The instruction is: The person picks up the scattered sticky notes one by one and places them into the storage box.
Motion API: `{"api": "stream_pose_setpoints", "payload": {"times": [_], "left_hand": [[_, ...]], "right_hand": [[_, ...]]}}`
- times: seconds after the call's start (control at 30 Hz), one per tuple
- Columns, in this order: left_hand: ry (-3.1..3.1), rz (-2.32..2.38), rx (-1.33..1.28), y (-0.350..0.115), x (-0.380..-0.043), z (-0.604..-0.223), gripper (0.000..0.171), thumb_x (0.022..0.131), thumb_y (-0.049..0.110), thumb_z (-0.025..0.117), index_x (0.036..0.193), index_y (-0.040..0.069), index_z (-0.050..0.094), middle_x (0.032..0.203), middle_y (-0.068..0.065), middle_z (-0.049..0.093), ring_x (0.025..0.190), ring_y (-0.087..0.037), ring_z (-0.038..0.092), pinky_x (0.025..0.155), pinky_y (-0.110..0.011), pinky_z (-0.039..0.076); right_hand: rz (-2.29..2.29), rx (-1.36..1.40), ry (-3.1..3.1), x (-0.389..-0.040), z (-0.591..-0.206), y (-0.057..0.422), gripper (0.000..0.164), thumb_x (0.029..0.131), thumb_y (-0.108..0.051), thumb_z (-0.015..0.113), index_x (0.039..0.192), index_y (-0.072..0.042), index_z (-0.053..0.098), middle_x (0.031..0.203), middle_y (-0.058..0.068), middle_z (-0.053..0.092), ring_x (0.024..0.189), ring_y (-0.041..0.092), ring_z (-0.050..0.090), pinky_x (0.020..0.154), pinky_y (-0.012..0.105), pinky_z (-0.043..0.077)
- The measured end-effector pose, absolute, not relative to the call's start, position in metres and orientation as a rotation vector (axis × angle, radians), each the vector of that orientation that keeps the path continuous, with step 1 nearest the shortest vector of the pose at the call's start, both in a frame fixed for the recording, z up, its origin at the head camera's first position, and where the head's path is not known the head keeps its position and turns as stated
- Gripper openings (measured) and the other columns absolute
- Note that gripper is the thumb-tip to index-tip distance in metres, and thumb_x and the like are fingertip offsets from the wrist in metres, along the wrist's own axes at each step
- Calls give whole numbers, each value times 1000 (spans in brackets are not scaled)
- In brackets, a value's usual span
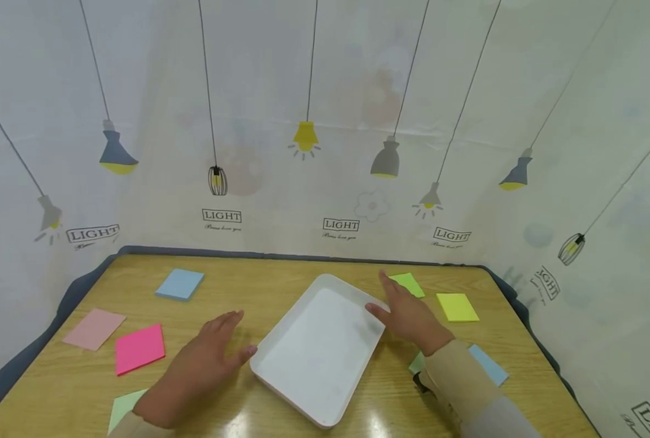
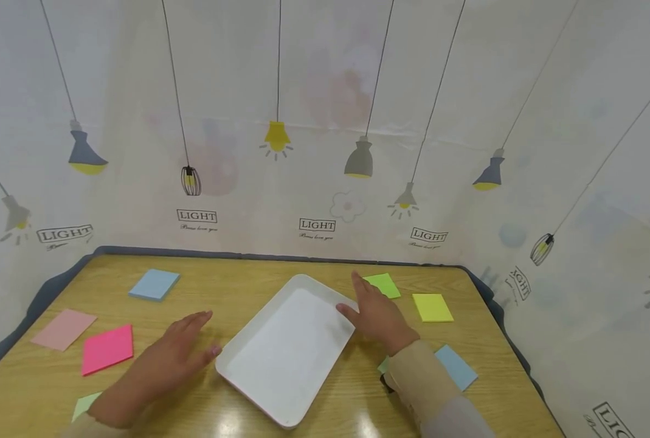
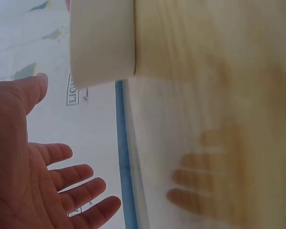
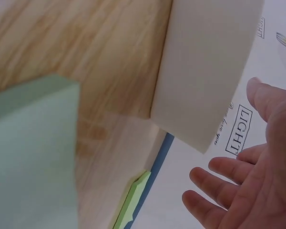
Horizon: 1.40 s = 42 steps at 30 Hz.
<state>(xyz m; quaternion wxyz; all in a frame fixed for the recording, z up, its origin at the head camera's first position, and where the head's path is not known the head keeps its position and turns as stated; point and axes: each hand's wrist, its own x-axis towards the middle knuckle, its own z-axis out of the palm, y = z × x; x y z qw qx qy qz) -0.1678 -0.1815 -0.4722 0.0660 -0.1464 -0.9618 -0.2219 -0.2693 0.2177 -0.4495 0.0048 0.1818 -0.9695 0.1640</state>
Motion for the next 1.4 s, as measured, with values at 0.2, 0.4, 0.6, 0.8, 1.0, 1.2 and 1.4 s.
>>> {"api": "stream_pose_setpoints", "payload": {"times": [0.2, 0.4, 0.6, 0.8, 1.0, 1.2, 1.4], "left_hand": [[-2904, -658, -441, -170, -161, -473, 81, 85, 70, 38, 143, 15, 35, 142, -9, 42, 128, -26, 35, 95, -54, 43], [-2910, -723, -411, -161, -155, -467, 73, 85, 65, 47, 139, 15, 41, 139, -8, 45, 126, -24, 38, 92, -54, 46], [-2851, -643, -492, -154, -151, -469, 59, 85, 48, 61, 129, 11, 51, 128, -7, 52, 121, -21, 42, 94, -45, 47], [-2703, -446, -683, -143, -143, -466, 48, 82, 41, 65, 120, 12, 58, 117, -2, 58, 112, -15, 47, 91, -36, 49], [-2680, -393, -799, -129, -127, -455, 36, 82, 34, 66, 111, 13, 63, 105, 2, 59, 101, -13, 50, 84, -33, 51], [-2854, -632, -707, -118, -116, -448, 16, 86, 33, 62, 82, 17, 60, 76, 9, 51, 69, -5, 45, 57, -24, 46], [-3158, -1073, -320, -119, -112, -449, 41, 89, 50, 52, 59, 20, 51, 52, 7, 45, 50, -11, 41, 50, -29, 37]], "right_hand": [[520, 608, -3058, -276, -454, 211, 86, 89, -61, 44, 150, -10, 12, 152, 13, 26, 134, 28, 26, 105, 52, 34], [513, 610, -3107, -286, -458, 208, 82, 89, -59, 45, 149, -11, 16, 153, 12, 25, 135, 27, 24, 107, 52, 31], [535, 608, -3158, -294, -460, 206, 77, 90, -55, 48, 147, -11, 24, 151, 10, 30, 134, 28, 25, 108, 52, 30], [609, 546, -3216, -302, -461, 202, 69, 90, -51, 51, 145, -12, 32, 142, 9, 45, 128, 23, 37, 106, 48, 34], [662, 534, -3209, -307, -464, 198, 61, 91, -44, 53, 140, -10, 41, 135, 10, 52, 121, 23, 45, 102, 47, 39], [685, 527, -3192, -310, -465, 196, 55, 92, -40, 55, 136, -9, 46, 130, 10, 55, 117, 23, 49, 98, 46, 43], [674, 557, -3188, -313, -462, 193, 53, 92, -39, 55, 135, -8, 48, 126, 10, 58, 113, 22, 51, 96, 45, 45]]}}
